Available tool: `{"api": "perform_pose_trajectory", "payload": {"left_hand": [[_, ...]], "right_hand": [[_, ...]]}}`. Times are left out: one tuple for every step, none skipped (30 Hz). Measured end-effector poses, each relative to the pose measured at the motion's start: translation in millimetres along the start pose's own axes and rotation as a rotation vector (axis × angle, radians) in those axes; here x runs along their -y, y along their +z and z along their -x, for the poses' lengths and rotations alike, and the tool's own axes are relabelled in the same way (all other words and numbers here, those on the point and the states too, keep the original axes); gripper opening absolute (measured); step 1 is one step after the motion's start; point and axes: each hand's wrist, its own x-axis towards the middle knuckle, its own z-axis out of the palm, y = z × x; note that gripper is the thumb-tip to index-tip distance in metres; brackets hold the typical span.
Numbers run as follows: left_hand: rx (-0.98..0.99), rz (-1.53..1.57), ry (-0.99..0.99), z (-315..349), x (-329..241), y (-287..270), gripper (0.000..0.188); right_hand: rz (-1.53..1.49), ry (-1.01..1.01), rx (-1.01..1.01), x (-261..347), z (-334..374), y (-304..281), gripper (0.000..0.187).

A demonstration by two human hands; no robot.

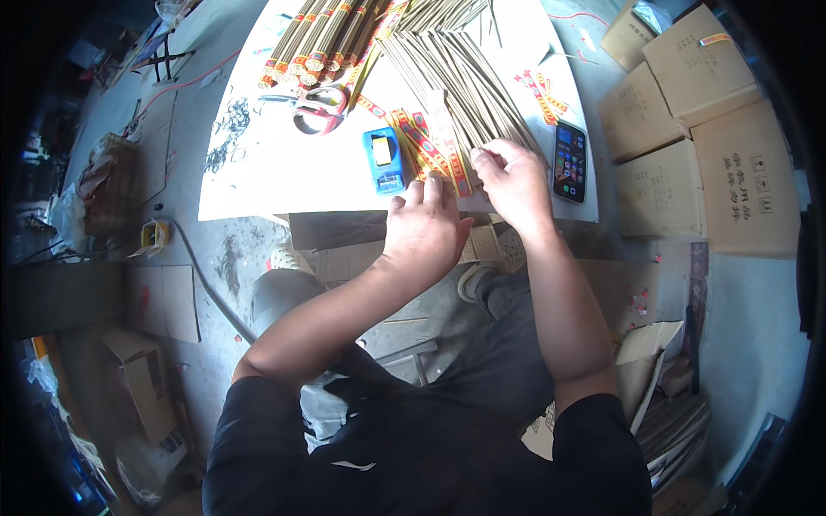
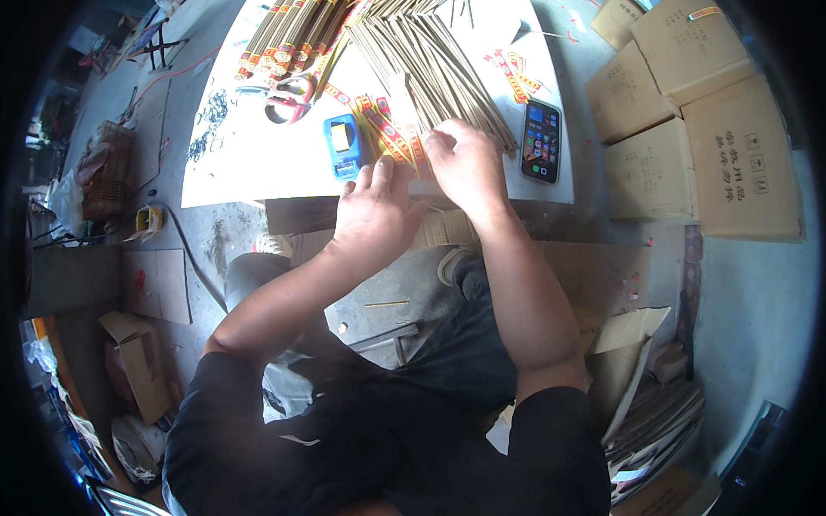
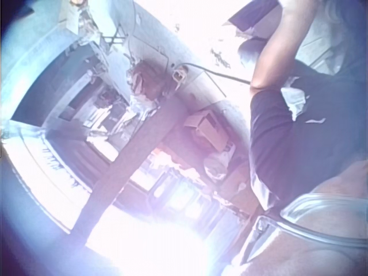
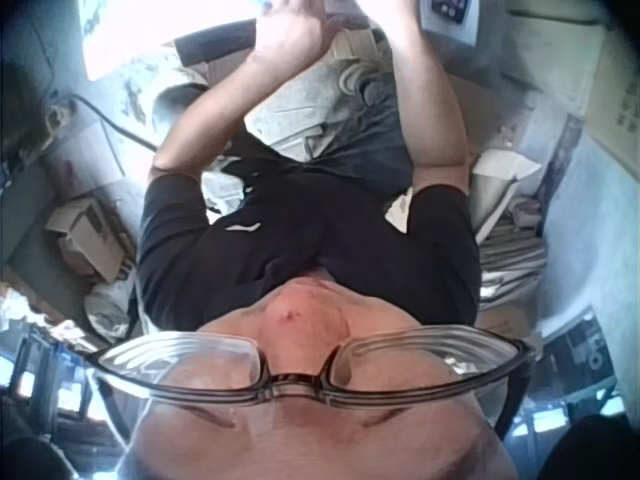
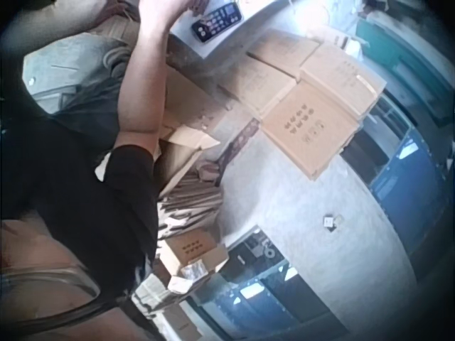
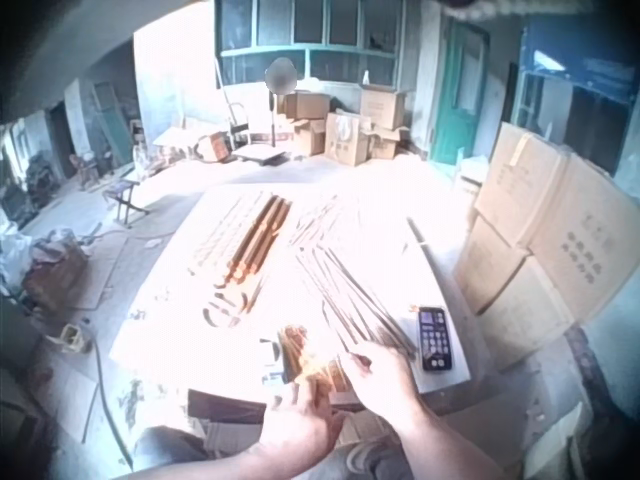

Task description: The person sits on the floor and assembles incense sticks by wrapping a red and gold paper strip around a bundle of sticks. They use scissors to trim the excess paper and a tape dispenser to secure the wrapping. The person then places the finished bundle on the table and repeats the process with another bundle.

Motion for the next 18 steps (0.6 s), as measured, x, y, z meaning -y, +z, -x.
{"api": "perform_pose_trajectory", "payload": {"left_hand": [[-0.051,0.012,0.025,0.5,6.1,-0.7,0.051],[-0.105,0.026,0.051,-0.5,13.0,-2.5,0.050],[-0.158,0.041,0.078,-2.2,21.4,-3.6,0.048],[-0.246,-0.001,0.121,-7.1,34.8,-0.1,0.051],[-0.220,-0.001,0.090,-11.4,41.2,-5.1,0.046],[-0.253,-0.059,0.101,-14.8,49.2,-4.9,0.050],[-0.288,-0.116,0.111,-18.2,56.9,-5.5,0.055],[-0.225,-0.159,0.077,-20.1,63.2,-2.7,0.056],[-0.179,-0.178,0.050,-21.4,68.7,1.9,0.057],[-0.135,-0.196,0.024,-23.4,72.5,4.5,0.058],[-0.091,-0.214,-0.002,-24.3,76.1,6.2,0.059],[-0.040,-0.216,-0.025,-24.1,79.4,7.1,0.061],[-0.033,-0.219,-0.042,-24.2,82.4,7.0,0.062],[-0.026,-0.222,-0.059,-23.7,86.0,6.6,0.062],[-0.018,-0.226,-0.076,-22.8,90.2,6.1,0.062],[-0.010,-0.230,-0.094,-20.9,94.1,5.2,0.063],[-0.015,-0.213,-0.075,-19.3,99.6,4.0,0.062],[-0.020,-0.196,-0.056,-17.9,106.2,2.6,0.062]], "right_hand": [[0.087,-0.036,0.029,11.0,3.6,0.1,0.022],[0.132,-0.057,0.049,11.8,5.5,2.8,0.021],[0.177,-0.078,0.068,11.7,6.7,5.6,0.019],[0.209,-0.111,0.063,10.0,7.8,11.3,0.017],[0.242,-0.105,0.089,12.3,9.2,14.7,0.018],[0.324,-0.117,0.101,15.3,11.6,17.9,0.019],[0.407,-0.132,0.112,20.3,14.2,21.0,0.021],[0.533,-0.166,0.106,26.3,18.3,25.1,0.025],[0.614,-0.068,0.183,29.5,17.6,31.6,0.035],[0.675,-0.074,0.178,30.0,18.7,38.9,0.038],[0.736,-0.081,0.173,28.1,21.2,47.4,0.041],[0.803,-0.077,0.168,26.6,23.1,55.2,0.045],[0.828,-0.074,0.163,26.8,24.7,61.0,0.045],[0.853,-0.071,0.158,27.8,26.6,66.1,0.045],[0.878,-0.067,0.152,27.3,27.9,70.0,0.045],[0.879,-0.122,0.125,24.1,29.5,71.3,0.044],[0.853,-0.164,0.106,19.4,30.2,73.9,0.043],[0.826,-0.204,0.087,14.0,30.6,76.9,0.041]]}}
